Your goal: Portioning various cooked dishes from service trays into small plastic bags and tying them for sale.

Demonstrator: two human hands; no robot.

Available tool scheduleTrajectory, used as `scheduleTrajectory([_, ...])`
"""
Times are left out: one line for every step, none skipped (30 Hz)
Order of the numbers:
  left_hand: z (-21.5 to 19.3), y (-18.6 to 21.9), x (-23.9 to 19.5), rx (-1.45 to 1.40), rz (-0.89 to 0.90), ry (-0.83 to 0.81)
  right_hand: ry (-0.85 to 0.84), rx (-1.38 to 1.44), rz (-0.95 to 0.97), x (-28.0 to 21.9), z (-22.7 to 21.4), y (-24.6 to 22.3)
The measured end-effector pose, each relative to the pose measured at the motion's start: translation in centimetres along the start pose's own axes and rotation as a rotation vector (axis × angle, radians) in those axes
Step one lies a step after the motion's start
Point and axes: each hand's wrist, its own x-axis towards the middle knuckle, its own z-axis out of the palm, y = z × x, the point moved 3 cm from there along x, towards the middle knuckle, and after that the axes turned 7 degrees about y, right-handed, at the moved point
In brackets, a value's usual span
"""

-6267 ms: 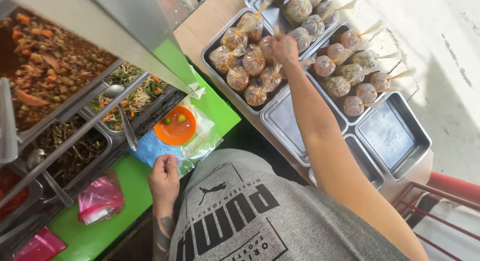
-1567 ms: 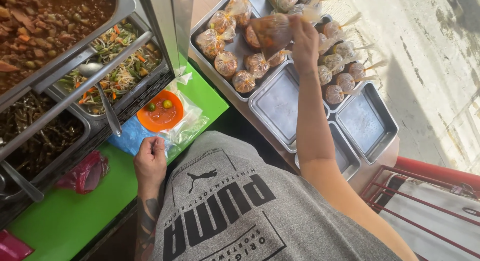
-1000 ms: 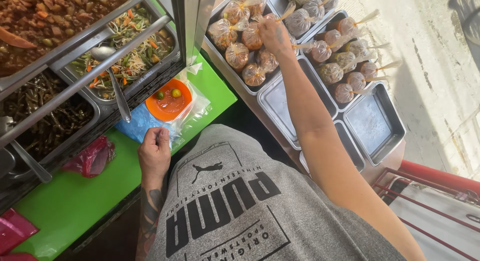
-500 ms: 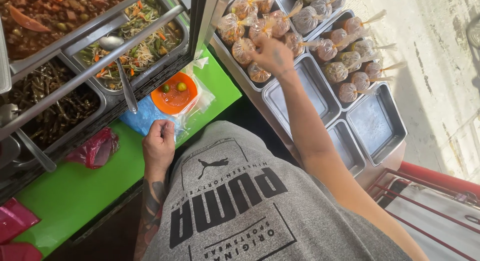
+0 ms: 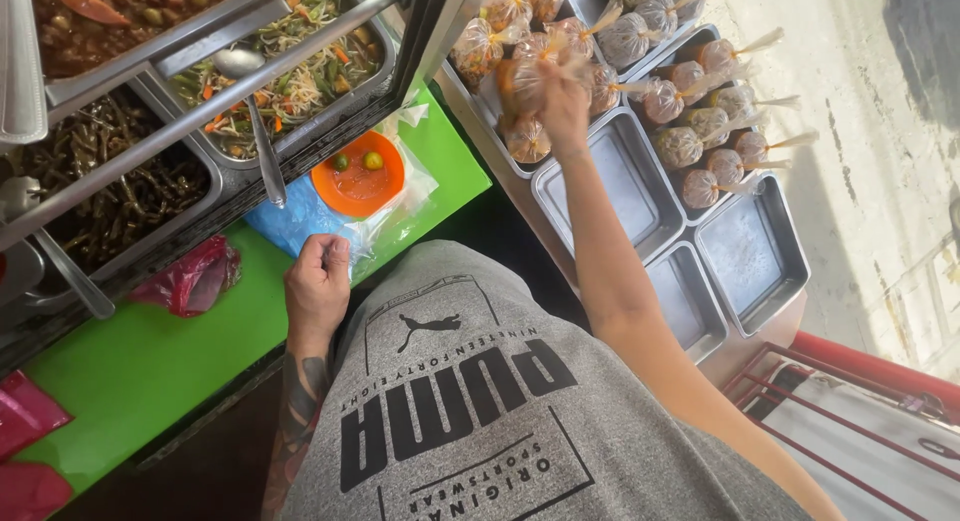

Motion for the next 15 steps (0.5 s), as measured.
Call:
scheduleTrajectory([0.1, -0.1, 0.0, 0.015, -0.005, -0.005, 0.077, 0.218, 0.158, -0.3, -1.2, -0.2])
scheduleTrajectory([0.1, -0.3, -0.2, 0.013, -0.005, -0.007, 0.079, 0.217, 0.158, -0.6, -2.2, 0.2])
scheduleTrajectory([0.2, -0.5, -0.2, 0.010, -0.006, -0.009, -0.024, 0.558, 0.121, -0.8, -3.1, 0.3])
scheduleTrajectory([0.4, -0.6, -0.2, 0.006, -0.007, -0.012, -0.130, 0.896, 0.080, -1.1, -4.1, 0.3])
scheduleTrajectory([0.6, -0.8, -0.1, 0.002, -0.002, -0.016, -0.123, 0.898, 0.077, -0.7, -4.7, 0.7])
scheduleTrajectory([0.8, -0.8, 0.0, 0.003, 0.009, -0.008, -0.176, 1.006, 0.086, -0.4, -5.1, 1.1])
scheduleTrajectory([0.9, -1.0, 0.0, 0.004, 0.018, -0.003, -0.229, 1.113, 0.096, -0.2, -5.6, 1.6])
scheduleTrajectory([1.0, -0.8, 0.1, 0.001, 0.023, -0.010, -0.220, 1.115, 0.094, -0.3, -6.0, 1.6])
scheduleTrajectory([1.1, -0.6, 0.2, 0.004, 0.009, -0.017, -0.294, 1.171, 0.061, -0.4, -6.2, 1.5])
scheduleTrajectory([1.1, -0.5, 0.3, 0.008, -0.006, -0.025, -0.369, 1.226, 0.025, -0.5, -6.4, 1.3])
scheduleTrajectory([1.2, -0.4, 0.4, 0.008, -0.001, -0.030, -0.363, 1.229, 0.023, -0.7, -6.6, 1.1])
scheduleTrajectory([1.3, -0.4, 0.6, 0.008, -0.006, -0.026, -0.367, 1.235, 0.006, -0.9, -6.8, 0.8])
scheduleTrajectory([1.3, -0.3, 0.6, 0.010, -0.012, -0.019, -0.375, 1.241, -0.011, -1.2, -6.9, 0.5])
scheduleTrajectory([1.3, -0.1, 0.8, 0.012, -0.008, -0.022, -0.371, 1.244, -0.012, -1.7, -7.1, -0.2])
scheduleTrajectory([1.2, 0.1, 0.8, 0.007, -0.022, -0.037, -0.343, 1.162, -0.040, -2.2, -7.2, -0.9])
